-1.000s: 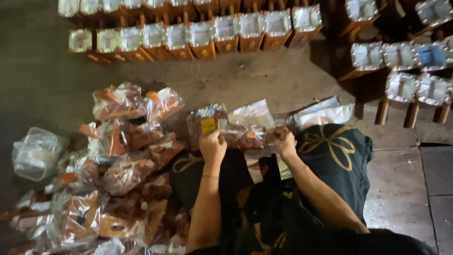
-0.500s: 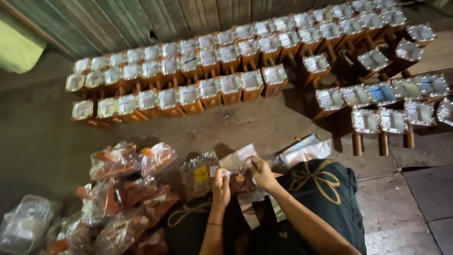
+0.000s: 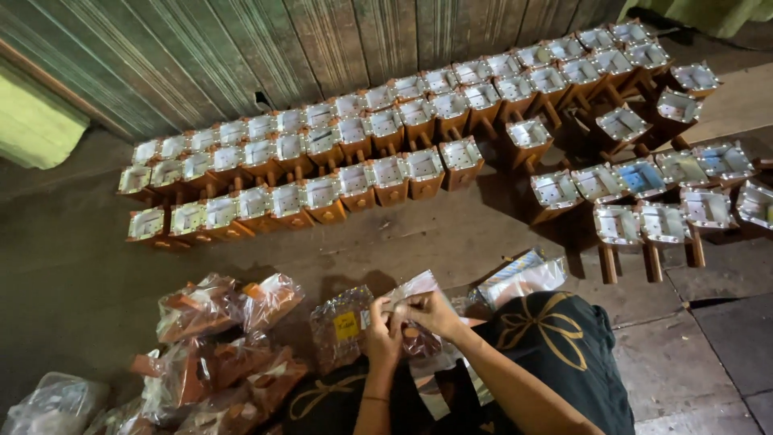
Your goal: The person sits on the floor and repeatedly picks up small wooden items, places them into clear plastic bags, and seals the bags. The person handles the items one at a time, folding the bag edges to close them.
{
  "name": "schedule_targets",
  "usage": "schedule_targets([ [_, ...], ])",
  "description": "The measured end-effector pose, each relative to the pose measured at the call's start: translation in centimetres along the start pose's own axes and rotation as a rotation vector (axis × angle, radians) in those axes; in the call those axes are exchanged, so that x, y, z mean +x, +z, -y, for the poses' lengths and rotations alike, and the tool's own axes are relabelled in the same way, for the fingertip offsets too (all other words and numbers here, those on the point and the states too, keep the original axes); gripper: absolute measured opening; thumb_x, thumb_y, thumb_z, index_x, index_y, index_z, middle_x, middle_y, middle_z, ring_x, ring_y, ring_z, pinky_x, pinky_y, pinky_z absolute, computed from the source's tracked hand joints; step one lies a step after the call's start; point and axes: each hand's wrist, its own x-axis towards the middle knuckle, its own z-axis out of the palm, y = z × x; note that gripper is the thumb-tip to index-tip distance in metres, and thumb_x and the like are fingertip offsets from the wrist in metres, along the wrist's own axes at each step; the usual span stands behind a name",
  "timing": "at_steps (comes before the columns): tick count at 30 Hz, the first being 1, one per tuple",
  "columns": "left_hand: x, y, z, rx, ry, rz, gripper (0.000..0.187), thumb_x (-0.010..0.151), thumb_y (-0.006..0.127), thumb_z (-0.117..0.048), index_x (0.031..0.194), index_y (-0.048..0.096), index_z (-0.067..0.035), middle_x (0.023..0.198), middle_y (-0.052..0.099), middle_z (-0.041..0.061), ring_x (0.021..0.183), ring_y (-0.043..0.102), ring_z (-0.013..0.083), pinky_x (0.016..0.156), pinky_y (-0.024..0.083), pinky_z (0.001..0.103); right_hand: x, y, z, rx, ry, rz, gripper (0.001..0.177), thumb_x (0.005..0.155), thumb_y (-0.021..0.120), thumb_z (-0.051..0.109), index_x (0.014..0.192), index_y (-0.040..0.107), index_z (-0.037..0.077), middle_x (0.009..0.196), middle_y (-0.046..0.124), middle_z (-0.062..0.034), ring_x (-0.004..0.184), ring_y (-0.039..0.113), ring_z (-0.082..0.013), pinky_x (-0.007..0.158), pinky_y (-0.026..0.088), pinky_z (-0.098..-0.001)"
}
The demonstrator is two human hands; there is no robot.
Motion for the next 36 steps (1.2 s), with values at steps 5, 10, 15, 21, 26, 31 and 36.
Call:
schedule_targets([
  [5,0.3,-0.1,1.0,0.113,0.02,0.078,0.085,0.084,0.025,-0.082,0.138,0.05,-0.022,0.07,0.063,0.007,0.058,0.063,0.0303,0.055,0.044,0.044,0.4,-0.3,-0.6,-0.004,0.038,0.21,0.021,0.086,0.082,0.016,0.102,0.079,0.003,0.097,0.081,-0.0063,0.087,0.073,-0.0117,0.076,0.061,-0.027],
  [10,0.3,-2.3,-1.6,-0.074,0.034,0.239,0.058,0.095,0.037,-0.042,0.148,0.041,-0.018,0.125,0.067,0.015,0.102,0.071,0.0317,0.084,0.054,0.043,0.7,-0.6,-3.8,-0.097,0.075,0.088,0.011,0.086,0.082,0.014,0.092,0.083,0.005,0.091,0.082,-0.0029,0.081,0.069,-0.0062,0.073,0.057,-0.024],
  [15,0.3,-3.1,-1.6,0.015,-0.02,0.265,0.075,0.086,0.05,-0.069,0.145,0.04,-0.023,0.104,0.082,0.007,0.089,0.078,0.0282,0.071,0.055,0.038,0.4,0.1,-2.5,-0.232,0.051,-0.087,0.013,0.095,0.073,0.014,0.082,0.074,0.011,0.077,0.072,0.0034,0.071,0.061,-0.0067,0.066,0.05,-0.0264],
  [21,1.7,-1.1,2.5,0.142,-0.208,0.214,0.055,0.087,0.062,-0.013,0.136,0.043,-0.03,0.107,0.079,0.013,0.106,0.073,0.038,0.091,0.058,0.05,0.3,-1.0,-3.6,-0.128,0.051,0.012,0.014,0.094,0.067,0.001,0.106,0.074,0.0,0.081,0.074,-0.0056,0.077,0.059,-0.0111,0.069,0.052,-0.0265],
  [26,3.5,1.6,10.2,0.05,-0.207,0.142,0.05,0.081,0.076,-0.004,0.125,0.058,-0.02,0.137,0.042,0.018,0.101,0.073,0.0397,0.088,0.064,0.044,0.7,-2.6,-6.7,-0.41,-0.273,0.291,0.007,0.091,0.077,0.005,0.094,0.081,0.0,0.088,0.075,-0.0179,0.082,0.072,-0.0309,0.074,0.058,-0.041],
  [31,2.5,-1.1,3.7,-0.041,-0.228,0.179,0.032,0.087,0.075,-0.009,0.118,0.067,-0.017,0.118,0.061,0.015,0.102,0.074,0.0337,0.086,0.062,0.04,2.0,-3.6,-9.7,-0.772,-0.233,0.311,0.01,0.082,0.082,0.01,0.089,0.078,0.003,0.086,0.073,-0.0174,0.079,0.072,-0.0357,0.072,0.058,-0.0429],
  [36,2.5,-1.3,3.5,0.022,-0.132,0.222,0.033,0.092,0.061,-0.003,0.123,0.069,-0.011,0.112,0.077,0.019,0.113,0.07,0.0349,0.095,0.057,0.045,2.4,-4.2,-13.2,-0.804,-0.408,0.295,0.065,0.083,0.055,0.08,0.084,0.071,0.017,0.084,0.067,-0.0019,0.077,0.068,-0.0245,0.073,0.059,-0.0297],
])
